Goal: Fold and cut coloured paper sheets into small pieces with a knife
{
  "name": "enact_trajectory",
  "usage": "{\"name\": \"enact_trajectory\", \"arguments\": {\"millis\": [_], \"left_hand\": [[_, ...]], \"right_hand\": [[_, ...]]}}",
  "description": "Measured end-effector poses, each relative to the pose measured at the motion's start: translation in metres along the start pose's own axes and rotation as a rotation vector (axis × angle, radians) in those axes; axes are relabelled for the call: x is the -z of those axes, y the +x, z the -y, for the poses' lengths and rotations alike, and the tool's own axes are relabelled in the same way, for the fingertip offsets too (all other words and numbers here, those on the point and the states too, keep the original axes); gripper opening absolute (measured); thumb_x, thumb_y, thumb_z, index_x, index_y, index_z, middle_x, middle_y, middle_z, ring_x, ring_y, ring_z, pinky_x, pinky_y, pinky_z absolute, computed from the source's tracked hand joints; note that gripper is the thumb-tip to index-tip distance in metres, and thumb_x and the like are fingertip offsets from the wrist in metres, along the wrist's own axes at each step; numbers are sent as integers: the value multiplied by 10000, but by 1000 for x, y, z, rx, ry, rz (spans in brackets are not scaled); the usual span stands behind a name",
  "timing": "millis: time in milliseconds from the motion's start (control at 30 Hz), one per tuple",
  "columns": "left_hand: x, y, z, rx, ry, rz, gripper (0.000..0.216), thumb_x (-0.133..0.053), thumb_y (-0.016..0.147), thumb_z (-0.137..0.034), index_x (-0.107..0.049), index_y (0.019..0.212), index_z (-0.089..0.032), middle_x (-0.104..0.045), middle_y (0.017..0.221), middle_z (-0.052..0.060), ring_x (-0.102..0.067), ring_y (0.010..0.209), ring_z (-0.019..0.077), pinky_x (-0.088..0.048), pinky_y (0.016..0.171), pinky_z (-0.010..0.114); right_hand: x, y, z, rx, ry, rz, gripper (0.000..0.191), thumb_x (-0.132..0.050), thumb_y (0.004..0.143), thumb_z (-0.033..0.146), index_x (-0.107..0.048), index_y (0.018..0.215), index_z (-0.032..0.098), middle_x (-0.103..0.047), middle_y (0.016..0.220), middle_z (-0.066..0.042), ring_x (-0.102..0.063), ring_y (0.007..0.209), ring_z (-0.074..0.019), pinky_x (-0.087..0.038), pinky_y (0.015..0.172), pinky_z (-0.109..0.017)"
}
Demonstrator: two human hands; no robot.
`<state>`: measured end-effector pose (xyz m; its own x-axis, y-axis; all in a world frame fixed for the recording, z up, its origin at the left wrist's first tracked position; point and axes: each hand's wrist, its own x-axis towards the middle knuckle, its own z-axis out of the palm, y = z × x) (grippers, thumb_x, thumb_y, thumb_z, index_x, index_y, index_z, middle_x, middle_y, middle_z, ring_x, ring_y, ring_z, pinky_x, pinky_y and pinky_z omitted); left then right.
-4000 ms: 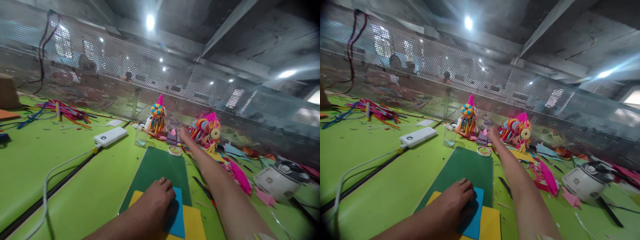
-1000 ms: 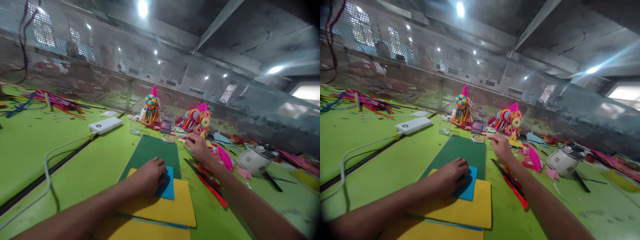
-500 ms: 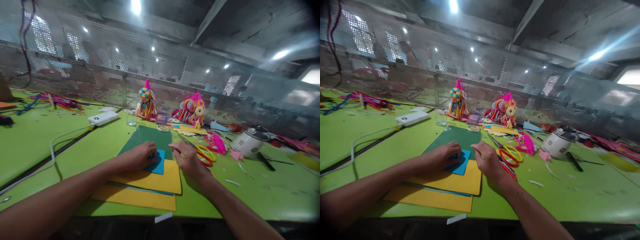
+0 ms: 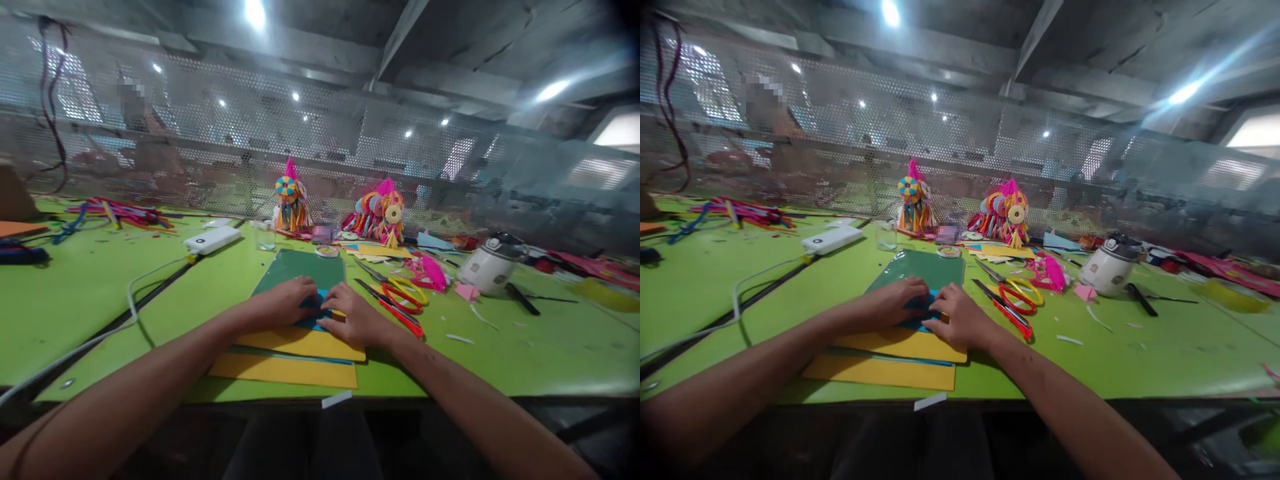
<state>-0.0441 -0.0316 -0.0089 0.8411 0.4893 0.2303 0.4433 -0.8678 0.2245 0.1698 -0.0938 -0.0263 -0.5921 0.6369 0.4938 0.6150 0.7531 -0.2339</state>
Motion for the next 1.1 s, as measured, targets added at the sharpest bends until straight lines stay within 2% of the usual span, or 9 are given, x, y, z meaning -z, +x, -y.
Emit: {"name": "enact_trajectory", "arguments": {"millis": [133,200,333,533,700,900,1000,1100], "left_hand": [[1,3,0,8,-16,9,126,-636,877,-233,-639,987,-173,-613,986,74,-587,952,220,-467,852,324],[1,3,0,22,-33,11,139,-645,871,-223,-643,998,-168,-619,1001,78,-594,959,217,-470,866,324],[1,3,4,6,-52,19,148,-645,865,-219,-659,1003,-169,-630,1012,79,-597,987,224,-467,899,336],[0,2,9,-8,-74,33,165,-631,863,-222,-659,1022,-187,-637,1038,75,-597,1002,219,-462,910,328],[-4,1,13,-25,-76,21,168,-620,872,-242,-652,1032,-201,-635,1046,67,-596,1004,213,-461,905,328],[-1,2,10,-24,-62,25,136,-571,882,-206,-635,998,-172,-631,1014,88,-594,979,232,-464,893,345],[1,3,9,-22,-62,58,150,-569,862,-185,-628,999,-164,-634,1017,98,-597,986,240,-467,895,345],[2,3,9,-12,-78,71,179,-582,843,-183,-627,1015,-171,-637,1057,100,-601,1019,239,-469,907,336]], "right_hand": [[4,-2,2,-28,2,86,472,-728,829,462,-664,1170,142,-619,1111,-138,-523,1046,-262,-457,959,-478],[6,-2,3,-43,3,122,541,-736,815,485,-639,1226,147,-605,1165,-141,-514,1093,-269,-439,999,-490],[9,-2,3,-45,11,163,558,-735,817,473,-631,1245,131,-601,1198,-158,-510,1117,-274,-436,1016,-491],[8,-2,1,-30,-6,144,545,-714,831,486,-642,1242,137,-618,1193,-171,-517,1130,-289,-458,989,-496],[10,-1,2,-41,-26,163,518,-703,843,484,-648,1236,152,-626,1167,-151,-525,1110,-281,-462,983,-482],[14,1,22,1,-28,121,710,-726,753,628,-623,1279,162,-551,1301,-181,-443,1226,-336,-383,1046,-552],[14,-1,31,50,-8,148,810,-730,731,653,-548,1372,194,-517,1367,-177,-426,1260,-346,-341,1079,-569],[12,-4,31,14,-18,184,858,-745,723,635,-497,1424,207,-512,1381,-180,-445,1253,-356,-348,1071,-574]]}}
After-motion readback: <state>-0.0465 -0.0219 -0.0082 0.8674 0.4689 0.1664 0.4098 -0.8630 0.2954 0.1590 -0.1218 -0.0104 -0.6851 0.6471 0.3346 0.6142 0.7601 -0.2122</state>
